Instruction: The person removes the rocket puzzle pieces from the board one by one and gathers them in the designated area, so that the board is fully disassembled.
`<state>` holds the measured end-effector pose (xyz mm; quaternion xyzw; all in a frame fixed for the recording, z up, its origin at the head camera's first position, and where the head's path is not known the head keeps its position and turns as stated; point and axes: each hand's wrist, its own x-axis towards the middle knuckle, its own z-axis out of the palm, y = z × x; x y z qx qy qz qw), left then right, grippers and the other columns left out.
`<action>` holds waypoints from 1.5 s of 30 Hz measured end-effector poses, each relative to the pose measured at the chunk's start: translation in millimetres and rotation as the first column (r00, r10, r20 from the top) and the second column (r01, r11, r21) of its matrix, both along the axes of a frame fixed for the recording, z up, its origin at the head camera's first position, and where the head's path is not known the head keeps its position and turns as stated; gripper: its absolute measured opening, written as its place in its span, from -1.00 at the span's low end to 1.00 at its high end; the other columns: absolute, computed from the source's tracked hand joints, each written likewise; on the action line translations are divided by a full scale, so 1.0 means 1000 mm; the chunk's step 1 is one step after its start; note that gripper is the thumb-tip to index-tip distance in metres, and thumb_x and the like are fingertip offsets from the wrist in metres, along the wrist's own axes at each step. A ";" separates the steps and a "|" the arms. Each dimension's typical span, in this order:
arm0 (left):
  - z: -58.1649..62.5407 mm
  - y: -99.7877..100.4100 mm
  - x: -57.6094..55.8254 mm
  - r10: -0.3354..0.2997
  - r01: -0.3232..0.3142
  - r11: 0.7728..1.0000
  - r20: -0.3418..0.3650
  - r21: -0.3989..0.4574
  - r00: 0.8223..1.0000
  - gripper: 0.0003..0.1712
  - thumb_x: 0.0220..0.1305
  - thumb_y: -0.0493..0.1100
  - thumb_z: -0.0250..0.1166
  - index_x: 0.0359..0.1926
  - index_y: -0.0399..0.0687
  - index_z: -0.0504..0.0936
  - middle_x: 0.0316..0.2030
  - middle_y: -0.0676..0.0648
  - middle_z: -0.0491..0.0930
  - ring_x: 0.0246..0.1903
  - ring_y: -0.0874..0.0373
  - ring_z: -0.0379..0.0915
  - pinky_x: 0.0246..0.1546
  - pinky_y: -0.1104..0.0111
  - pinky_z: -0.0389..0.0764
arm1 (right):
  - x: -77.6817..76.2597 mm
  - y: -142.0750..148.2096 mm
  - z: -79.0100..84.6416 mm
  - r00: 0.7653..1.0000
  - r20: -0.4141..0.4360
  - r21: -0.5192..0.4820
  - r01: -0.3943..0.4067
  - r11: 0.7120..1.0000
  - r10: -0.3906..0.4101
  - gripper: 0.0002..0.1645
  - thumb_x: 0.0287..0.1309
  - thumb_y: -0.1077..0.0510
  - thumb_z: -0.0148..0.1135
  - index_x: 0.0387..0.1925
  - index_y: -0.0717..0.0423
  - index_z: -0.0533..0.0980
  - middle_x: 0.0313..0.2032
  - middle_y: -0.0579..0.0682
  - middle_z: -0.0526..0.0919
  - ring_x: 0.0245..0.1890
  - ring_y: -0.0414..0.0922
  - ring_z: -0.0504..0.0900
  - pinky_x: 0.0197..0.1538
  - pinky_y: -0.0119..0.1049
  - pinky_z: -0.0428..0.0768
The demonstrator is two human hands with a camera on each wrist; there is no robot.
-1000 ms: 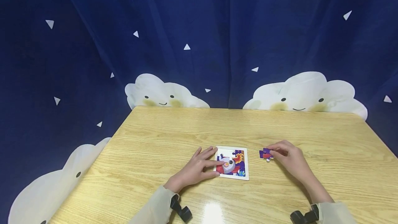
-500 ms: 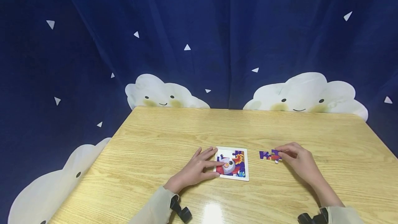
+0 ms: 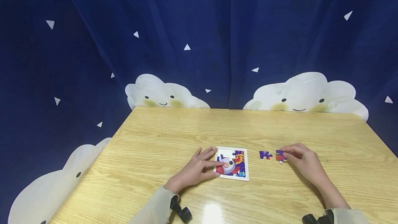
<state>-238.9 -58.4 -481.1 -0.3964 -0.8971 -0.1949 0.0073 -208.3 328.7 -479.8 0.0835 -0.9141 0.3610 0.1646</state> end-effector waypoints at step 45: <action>-0.001 -0.001 -0.001 -0.016 0.016 1.000 -0.023 -0.001 1.000 -0.53 0.35 0.24 0.15 0.26 0.47 0.50 0.48 -0.10 0.20 0.51 -0.02 0.06 0.47 -0.17 0.04 | -0.013 0.007 -0.004 0.991 0.133 0.081 -0.009 0.997 -0.002 -0.78 0.21 0.17 0.31 -0.10 0.05 0.68 -0.19 -0.10 0.67 -0.27 -0.72 0.36 -0.27 -0.64 0.48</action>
